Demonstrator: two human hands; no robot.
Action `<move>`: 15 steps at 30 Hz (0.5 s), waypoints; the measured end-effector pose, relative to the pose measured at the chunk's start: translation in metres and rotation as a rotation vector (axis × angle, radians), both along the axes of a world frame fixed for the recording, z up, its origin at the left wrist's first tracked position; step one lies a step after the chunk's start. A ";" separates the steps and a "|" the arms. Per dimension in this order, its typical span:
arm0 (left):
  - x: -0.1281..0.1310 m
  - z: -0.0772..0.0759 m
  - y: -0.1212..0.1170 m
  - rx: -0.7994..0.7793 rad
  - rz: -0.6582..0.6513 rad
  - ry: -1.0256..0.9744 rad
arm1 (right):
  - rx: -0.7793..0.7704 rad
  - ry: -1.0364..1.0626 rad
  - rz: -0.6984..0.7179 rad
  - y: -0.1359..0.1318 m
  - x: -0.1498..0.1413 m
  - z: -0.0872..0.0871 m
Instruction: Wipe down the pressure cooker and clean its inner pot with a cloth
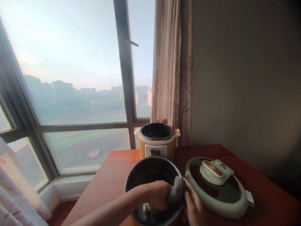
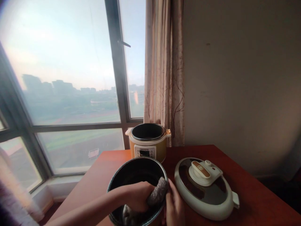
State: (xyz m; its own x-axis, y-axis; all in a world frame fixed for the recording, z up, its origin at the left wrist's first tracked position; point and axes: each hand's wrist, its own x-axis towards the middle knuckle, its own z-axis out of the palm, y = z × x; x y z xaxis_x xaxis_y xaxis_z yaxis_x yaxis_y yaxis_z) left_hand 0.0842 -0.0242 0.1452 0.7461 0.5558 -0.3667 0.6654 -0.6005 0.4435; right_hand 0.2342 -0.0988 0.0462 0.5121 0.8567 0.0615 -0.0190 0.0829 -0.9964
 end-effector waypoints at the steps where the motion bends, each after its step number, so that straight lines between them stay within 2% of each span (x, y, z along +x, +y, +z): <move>1: -0.007 0.006 0.001 0.024 -0.090 0.079 | 0.004 -0.007 -0.009 0.001 0.000 0.000; 5: -0.028 0.020 0.006 0.063 -0.271 0.269 | 0.000 0.007 -0.013 0.003 0.002 -0.006; 9: -0.028 0.011 0.005 0.089 -0.333 0.272 | 0.005 0.011 0.014 0.007 0.005 -0.017; 12: -0.017 -0.002 -0.001 0.156 -0.274 0.225 | 0.020 -0.027 0.001 0.009 0.006 -0.024; 15: -0.003 -0.015 -0.009 0.253 -0.120 0.190 | 0.018 -0.036 0.012 0.011 0.005 -0.030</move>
State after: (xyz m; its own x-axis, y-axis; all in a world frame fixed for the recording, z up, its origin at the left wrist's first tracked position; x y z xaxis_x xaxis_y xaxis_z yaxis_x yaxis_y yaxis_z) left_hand 0.0808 -0.0337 0.1299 0.7429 0.5596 -0.3673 0.6400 -0.7546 0.1449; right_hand 0.2396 -0.0878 0.0166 0.4985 0.8616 0.0957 0.0161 0.1012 -0.9947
